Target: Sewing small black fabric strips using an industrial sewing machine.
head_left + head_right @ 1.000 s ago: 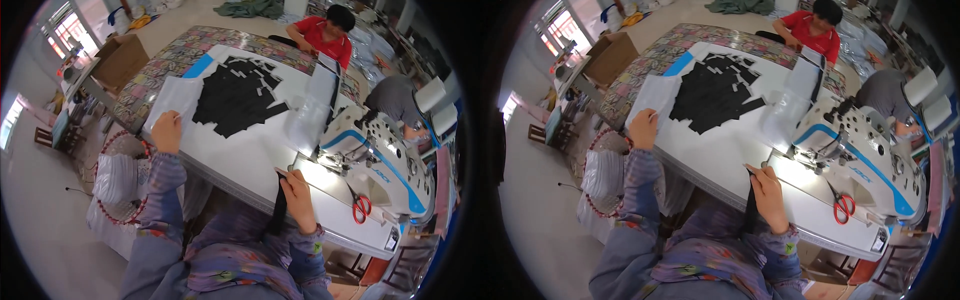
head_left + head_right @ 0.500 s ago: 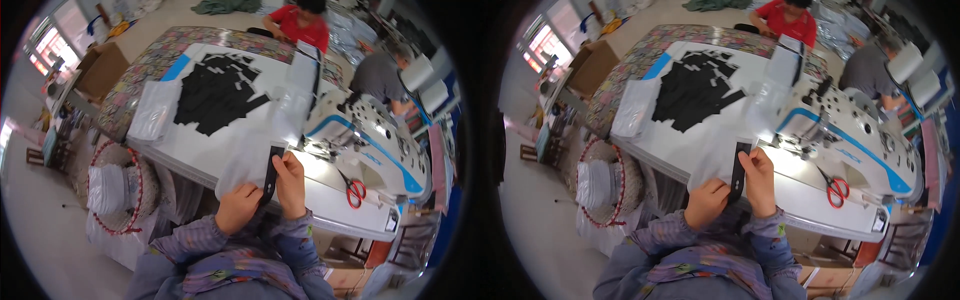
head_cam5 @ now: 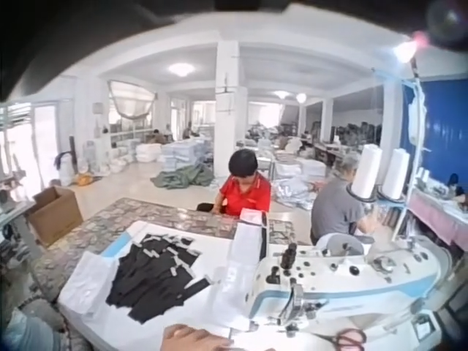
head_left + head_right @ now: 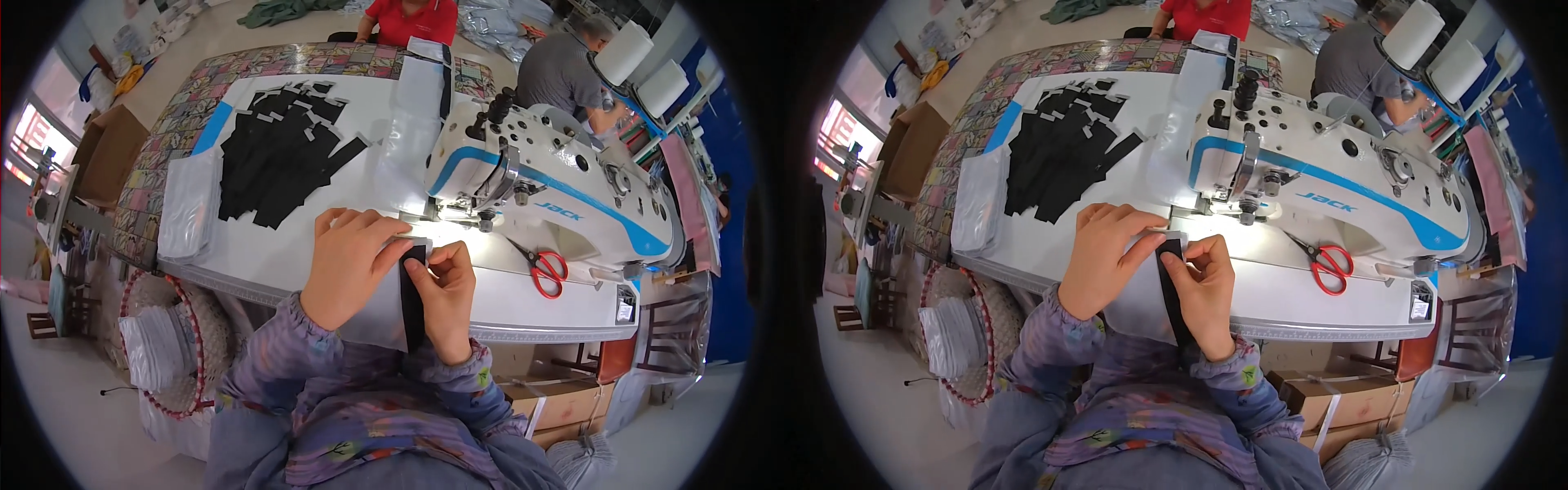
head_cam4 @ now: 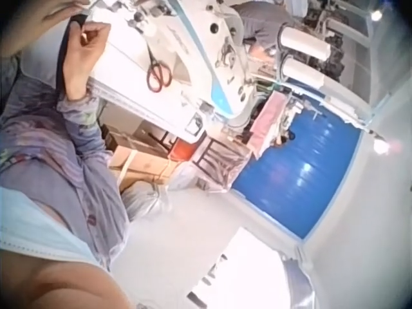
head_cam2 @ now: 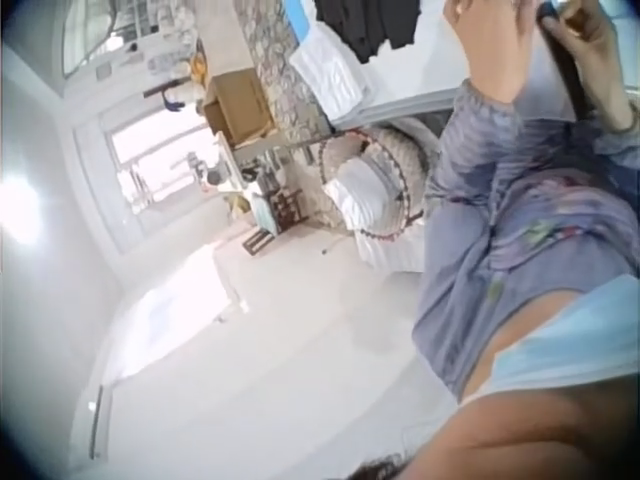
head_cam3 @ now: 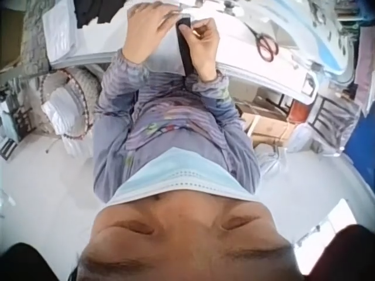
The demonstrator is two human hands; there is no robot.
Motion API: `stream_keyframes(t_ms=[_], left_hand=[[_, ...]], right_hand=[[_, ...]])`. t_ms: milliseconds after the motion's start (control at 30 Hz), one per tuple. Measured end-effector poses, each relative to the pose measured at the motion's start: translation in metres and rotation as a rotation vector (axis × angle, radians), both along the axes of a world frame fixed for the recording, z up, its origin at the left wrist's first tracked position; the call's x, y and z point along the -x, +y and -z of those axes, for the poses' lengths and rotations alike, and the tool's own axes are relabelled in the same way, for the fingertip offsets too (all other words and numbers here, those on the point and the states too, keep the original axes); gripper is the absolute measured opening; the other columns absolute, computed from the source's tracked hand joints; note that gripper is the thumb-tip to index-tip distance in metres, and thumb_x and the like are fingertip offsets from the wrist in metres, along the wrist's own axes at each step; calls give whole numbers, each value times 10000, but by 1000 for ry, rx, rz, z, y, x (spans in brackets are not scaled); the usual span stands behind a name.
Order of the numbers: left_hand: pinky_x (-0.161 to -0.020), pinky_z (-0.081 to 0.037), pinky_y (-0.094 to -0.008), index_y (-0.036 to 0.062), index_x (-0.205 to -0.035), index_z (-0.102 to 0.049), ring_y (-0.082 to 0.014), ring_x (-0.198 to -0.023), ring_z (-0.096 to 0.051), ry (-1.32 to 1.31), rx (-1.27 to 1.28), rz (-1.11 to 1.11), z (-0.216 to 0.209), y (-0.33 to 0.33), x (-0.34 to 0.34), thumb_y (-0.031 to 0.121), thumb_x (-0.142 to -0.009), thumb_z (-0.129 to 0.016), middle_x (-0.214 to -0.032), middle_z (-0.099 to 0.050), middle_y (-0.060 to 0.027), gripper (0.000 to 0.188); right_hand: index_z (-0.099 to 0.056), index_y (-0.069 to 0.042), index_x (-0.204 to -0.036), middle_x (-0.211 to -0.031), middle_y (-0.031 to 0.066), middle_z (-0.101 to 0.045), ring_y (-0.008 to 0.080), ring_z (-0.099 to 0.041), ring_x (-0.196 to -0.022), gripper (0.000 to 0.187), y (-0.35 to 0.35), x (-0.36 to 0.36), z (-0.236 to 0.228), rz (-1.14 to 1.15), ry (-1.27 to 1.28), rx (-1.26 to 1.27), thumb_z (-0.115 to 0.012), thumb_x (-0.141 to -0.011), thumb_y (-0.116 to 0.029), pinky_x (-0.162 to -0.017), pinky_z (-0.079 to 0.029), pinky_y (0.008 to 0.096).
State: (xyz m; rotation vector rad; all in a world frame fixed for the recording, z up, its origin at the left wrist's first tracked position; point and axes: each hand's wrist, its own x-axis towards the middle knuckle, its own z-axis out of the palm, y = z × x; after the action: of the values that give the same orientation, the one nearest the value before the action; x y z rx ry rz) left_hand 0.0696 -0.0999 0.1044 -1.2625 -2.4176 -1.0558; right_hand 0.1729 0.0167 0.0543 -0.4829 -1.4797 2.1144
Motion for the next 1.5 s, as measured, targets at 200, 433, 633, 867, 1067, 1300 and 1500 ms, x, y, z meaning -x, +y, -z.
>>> stream_keyframes(t_ms=[200,433,633,867,1067,1300,1500], left_hand=[[-903,-375,-407,117,-855,-741,-232,-810,-597,-171,-28,16,9,5,5,236,-843,-786,-786,-678,-5,128],[-889,-349,-410,159,-839,-744,-224,-819,-596,-189,-36,34,18,14,10,273,-861,-764,-777,-674,10,118],[-893,-362,-409,138,-826,-735,-223,-813,-595,-129,-86,21,58,46,21,231,-852,-774,-777,-670,8,104],[-916,-371,-433,159,-812,-734,-238,-868,-613,-56,67,-51,102,79,35,239,-844,-714,-845,-697,20,88],[-913,-379,-434,148,-796,-727,-250,-862,-624,-69,77,-74,105,80,39,236,-837,-710,-856,-715,8,99],[-903,-398,-444,147,-802,-759,-272,-801,-646,-68,117,-102,107,88,47,259,-824,-714,-770,-717,-32,123],[-891,-414,-455,148,-820,-767,-286,-820,-658,-54,129,-108,112,95,55,273,-835,-709,-761,-713,-44,139]], right_hand=[[-470,-70,-1028,-890,-7,-594,43,-565,-793,307,7,-5,2,-17,-4,-50,-696,-910,102,-685,-470,198],[-450,-71,-1056,-797,-32,-582,9,-498,-701,301,14,-9,13,16,-126,-211,-690,-938,67,-584,-360,179],[-518,-50,-1160,-740,45,-629,131,-605,-615,317,25,0,32,181,-213,-635,-722,-922,-1,-542,-443,276],[-627,-68,-1220,-932,146,-687,350,-691,-780,297,41,10,40,82,-636,-1329,-666,-963,-211,-630,-542,436],[-649,-61,-1189,-931,159,-694,365,-693,-820,268,44,17,39,26,-707,-1297,-651,-970,-215,-664,-545,457],[-651,-47,-1241,-926,164,-706,370,-694,-823,326,51,24,36,-5,-711,-1281,-657,-964,-220,-687,-548,459],[-675,-37,-1208,-910,159,-709,374,-684,-821,331,62,24,36,-17,-705,-1244,-691,-941,-232,-703,-545,447]])
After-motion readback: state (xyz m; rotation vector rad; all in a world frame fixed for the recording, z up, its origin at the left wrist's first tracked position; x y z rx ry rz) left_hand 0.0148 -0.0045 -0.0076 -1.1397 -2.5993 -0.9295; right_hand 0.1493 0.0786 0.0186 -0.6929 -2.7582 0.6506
